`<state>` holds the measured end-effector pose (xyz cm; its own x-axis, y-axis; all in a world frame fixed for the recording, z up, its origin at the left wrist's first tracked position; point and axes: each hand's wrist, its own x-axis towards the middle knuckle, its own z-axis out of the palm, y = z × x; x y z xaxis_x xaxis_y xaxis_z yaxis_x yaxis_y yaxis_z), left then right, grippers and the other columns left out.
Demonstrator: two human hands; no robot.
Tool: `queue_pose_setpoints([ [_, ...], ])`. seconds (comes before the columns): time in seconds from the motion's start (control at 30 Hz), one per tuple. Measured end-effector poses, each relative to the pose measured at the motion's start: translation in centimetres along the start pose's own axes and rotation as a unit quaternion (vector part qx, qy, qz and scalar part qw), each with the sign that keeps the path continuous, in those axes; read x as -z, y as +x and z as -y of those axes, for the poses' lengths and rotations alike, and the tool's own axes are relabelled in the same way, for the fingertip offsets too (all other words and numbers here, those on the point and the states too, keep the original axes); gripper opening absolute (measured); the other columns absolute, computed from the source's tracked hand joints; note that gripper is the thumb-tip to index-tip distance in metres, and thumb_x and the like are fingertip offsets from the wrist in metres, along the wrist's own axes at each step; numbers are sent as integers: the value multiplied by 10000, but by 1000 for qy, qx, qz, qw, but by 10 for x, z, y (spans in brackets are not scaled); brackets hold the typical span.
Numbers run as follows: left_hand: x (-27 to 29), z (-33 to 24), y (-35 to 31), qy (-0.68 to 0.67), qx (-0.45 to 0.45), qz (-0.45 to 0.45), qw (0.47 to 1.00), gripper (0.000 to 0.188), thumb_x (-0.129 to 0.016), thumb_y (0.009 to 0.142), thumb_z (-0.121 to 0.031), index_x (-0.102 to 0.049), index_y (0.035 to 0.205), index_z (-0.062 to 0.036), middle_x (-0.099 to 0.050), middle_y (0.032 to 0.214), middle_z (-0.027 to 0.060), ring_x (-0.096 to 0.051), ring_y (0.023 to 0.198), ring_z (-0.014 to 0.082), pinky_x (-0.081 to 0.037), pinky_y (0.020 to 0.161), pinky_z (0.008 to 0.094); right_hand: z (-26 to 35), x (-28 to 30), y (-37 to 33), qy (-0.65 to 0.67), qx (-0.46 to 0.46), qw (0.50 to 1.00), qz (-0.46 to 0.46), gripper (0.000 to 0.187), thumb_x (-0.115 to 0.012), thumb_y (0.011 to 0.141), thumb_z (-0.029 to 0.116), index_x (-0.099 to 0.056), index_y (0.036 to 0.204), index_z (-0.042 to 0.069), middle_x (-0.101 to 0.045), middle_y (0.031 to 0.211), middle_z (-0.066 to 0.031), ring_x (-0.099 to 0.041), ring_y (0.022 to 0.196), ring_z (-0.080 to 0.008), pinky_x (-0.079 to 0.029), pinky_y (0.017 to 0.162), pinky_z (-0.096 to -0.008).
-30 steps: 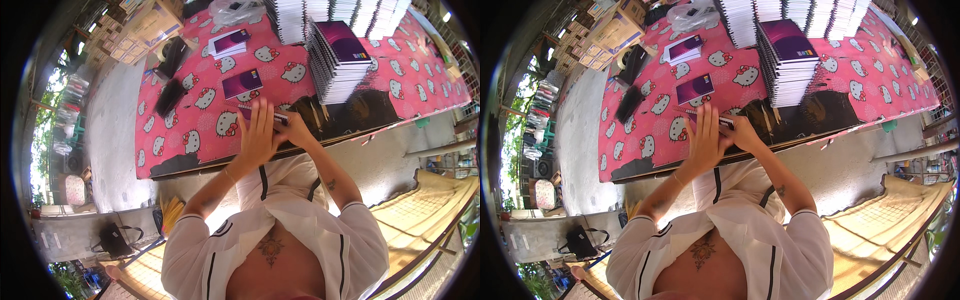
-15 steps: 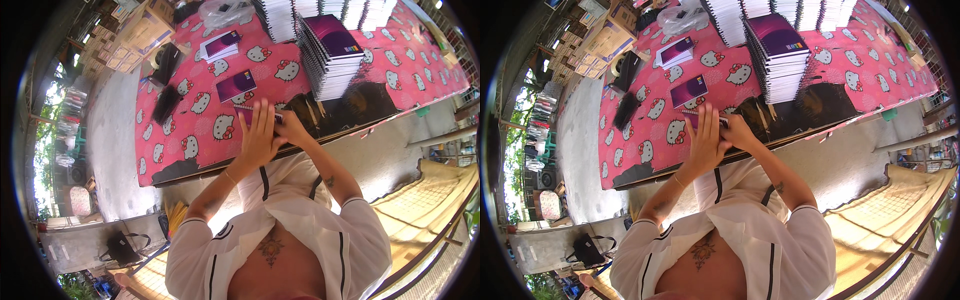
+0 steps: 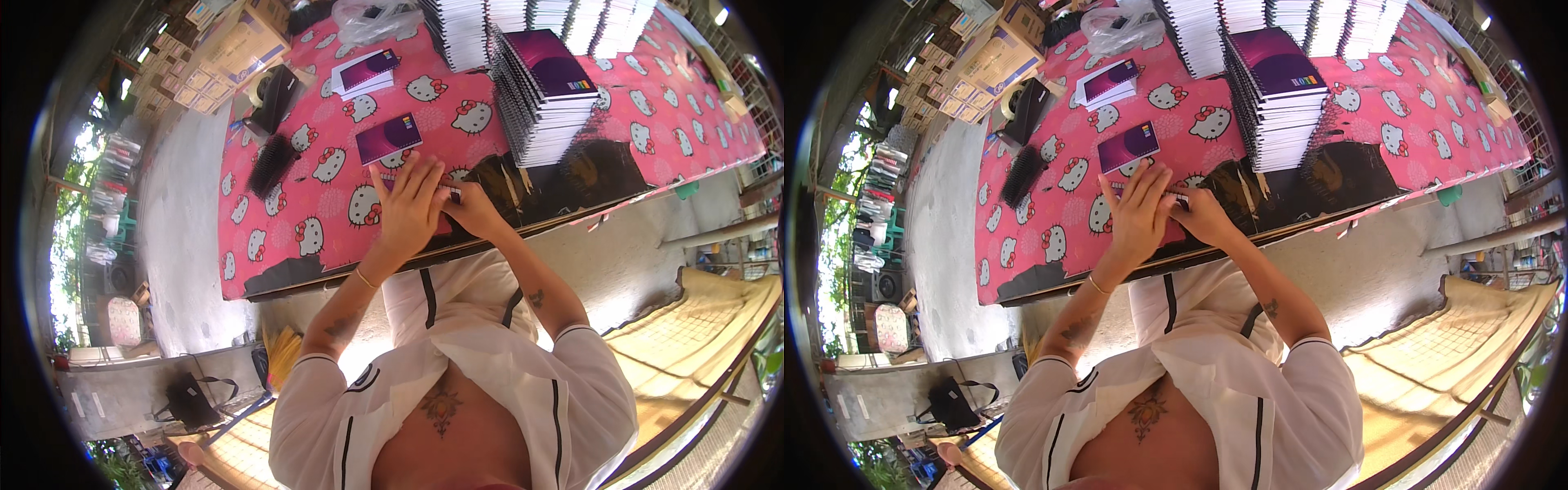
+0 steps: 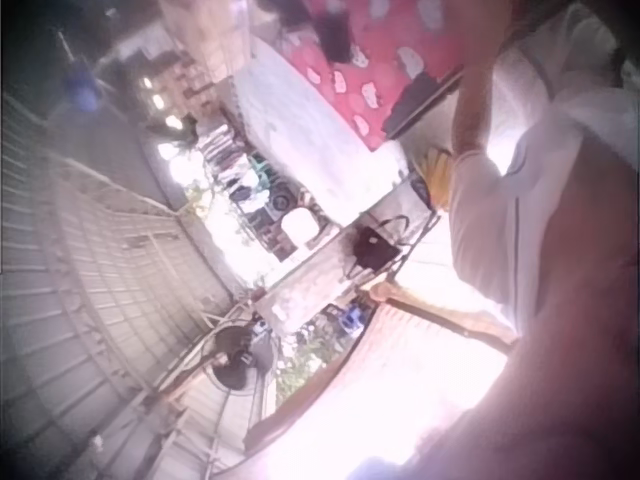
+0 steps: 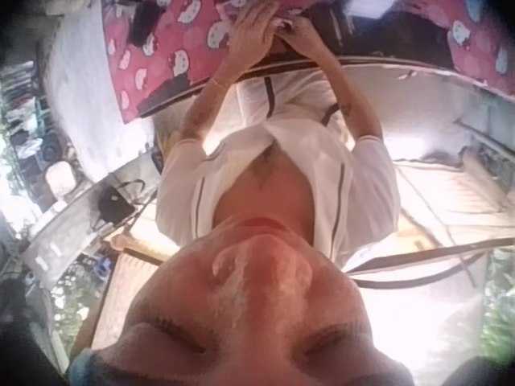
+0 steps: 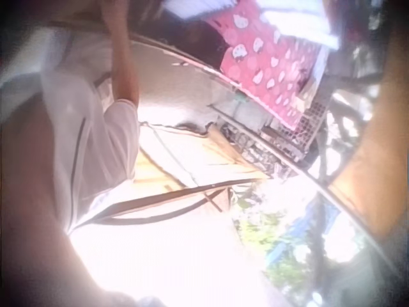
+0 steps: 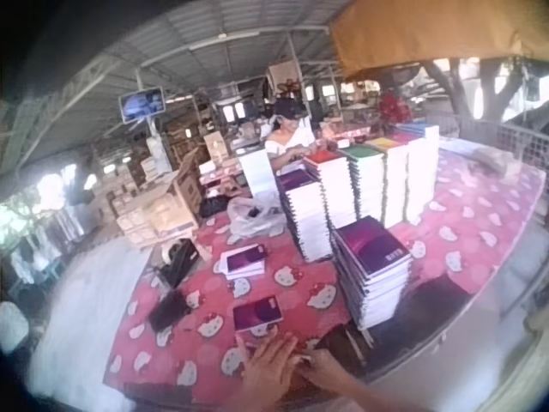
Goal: The person picks up small purple notepads from the table and places them onto organized stacks.
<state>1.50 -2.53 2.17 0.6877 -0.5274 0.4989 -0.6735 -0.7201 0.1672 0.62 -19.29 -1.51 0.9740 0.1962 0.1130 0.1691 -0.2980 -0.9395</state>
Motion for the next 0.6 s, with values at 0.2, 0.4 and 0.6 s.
queue_pose_setpoints([
  [0.2, 8, 5, 7, -103, -20, -35, 994, 170, -688, 912, -192, -699, 1071, -134, -709, 1033, 8, -651, 1075, 211, -71, 1178, 613, 7, 20, -8, -51, 161, 984, -59, 339, -752, 871, 148, -671, 1148, -30, -708, 873, -162, -672, 792, -151, -522, 739, -312],
  [0.4, 10, 10, 4, -119, -25, -21, 992, 149, -720, 886, -170, -695, 1028, -130, -698, 966, 8, -646, 894, 191, -152, 1178, 531, 22, 64, -14, 56, 25, 998, 22, 213, -683, 935, 60, -710, 1123, -35, -741, 988, -105, -682, 907, -124, -540, 827, -273],
  [0.6, 8, 8, 0, -138, -34, -34, 989, 181, -742, 861, -153, -698, 1034, -127, -689, 960, 18, -642, 893, 200, -225, 1143, 508, 25, 67, -7, 40, 43, 997, 54, 132, -697, 910, 57, -726, 1002, -33, -735, 865, -86, -672, 808, -92, -545, 750, -259],
])
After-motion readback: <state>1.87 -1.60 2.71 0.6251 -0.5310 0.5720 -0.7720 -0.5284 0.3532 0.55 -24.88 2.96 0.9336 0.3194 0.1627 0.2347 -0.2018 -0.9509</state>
